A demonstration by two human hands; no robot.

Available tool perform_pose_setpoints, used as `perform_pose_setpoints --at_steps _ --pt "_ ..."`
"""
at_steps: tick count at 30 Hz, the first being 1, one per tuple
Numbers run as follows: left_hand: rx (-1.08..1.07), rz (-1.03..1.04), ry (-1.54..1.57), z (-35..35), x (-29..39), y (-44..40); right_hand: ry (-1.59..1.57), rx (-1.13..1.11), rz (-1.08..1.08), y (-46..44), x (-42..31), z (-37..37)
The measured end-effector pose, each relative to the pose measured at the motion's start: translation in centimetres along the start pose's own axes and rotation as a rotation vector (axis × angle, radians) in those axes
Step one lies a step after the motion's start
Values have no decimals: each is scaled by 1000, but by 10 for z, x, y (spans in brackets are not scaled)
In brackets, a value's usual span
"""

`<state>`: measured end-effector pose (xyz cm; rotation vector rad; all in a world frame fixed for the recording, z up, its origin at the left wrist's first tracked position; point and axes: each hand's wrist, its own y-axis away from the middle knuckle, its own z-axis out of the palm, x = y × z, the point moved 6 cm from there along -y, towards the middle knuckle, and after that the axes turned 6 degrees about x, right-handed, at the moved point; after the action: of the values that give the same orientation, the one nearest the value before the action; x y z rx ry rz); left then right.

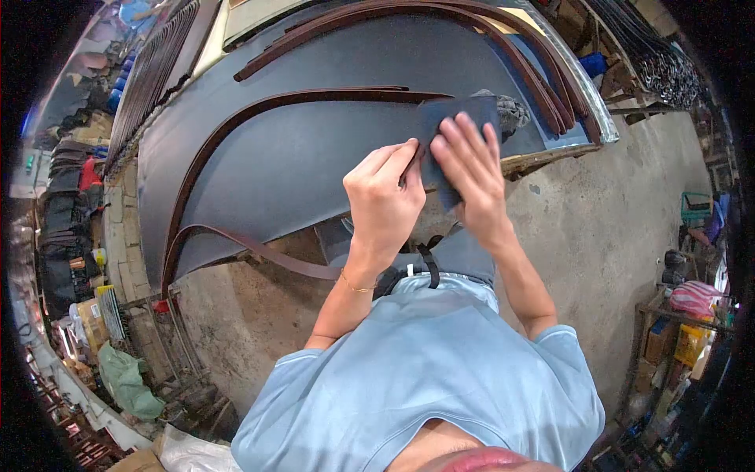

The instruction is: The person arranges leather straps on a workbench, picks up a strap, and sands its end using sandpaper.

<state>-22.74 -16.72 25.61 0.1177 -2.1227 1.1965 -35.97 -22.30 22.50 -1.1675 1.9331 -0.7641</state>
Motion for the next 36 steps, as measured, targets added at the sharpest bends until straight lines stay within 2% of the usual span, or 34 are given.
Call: perform_pose_setpoints --at_steps 2,4,6,8,12,14,15,16,18,21,24,25,28,31,36 --pt "-76 -55 -28 4 -3 0 -12 35 105 -6 11 -2" --pt "-53 -29 -31 2 -2 -3 -30 2 -7 -2 -8 -1" --pt "-40 -2 -31 1 -1 -3 -53 -33 13 -4 -7 -3" --pt "-74 -57 -21 5 -4 0 -27 -12 141 -13 12 -8" --pt "-59 16 -75 4 5 -2 2 -77 -44 -6 -10 -8" --pt "-19 63 -83 6 5 -2 -37 -16 125 -14 7 -11" --pt "-19 57 -83 6 5 1 -39 6 121 -14 3 -8" --pt "32 49 -38 3 3 -2 -52 34 10 -14 -9 -4" --pt "60 36 4 0 1 -1 -38 -70 -58 -14 -20 -5" --pt "73 32 91 1 4 1 -76 28 117 -29 8 -9" --pt "135 22 60 -15 10 -4 -142 40 7 -19 -22 -12" --pt "155 53 46 -16 8 -4 -50 -21 -37 -17 -15 -9" --pt "102 44 55 -8 6 1 -100 91 98 -26 7 -15" --pt "110 58 32 -8 8 1 -64 190 13 -18 -3 -23" --pt "124 84 41 -6 12 -1 -10 102 43 -9 -11 -9"
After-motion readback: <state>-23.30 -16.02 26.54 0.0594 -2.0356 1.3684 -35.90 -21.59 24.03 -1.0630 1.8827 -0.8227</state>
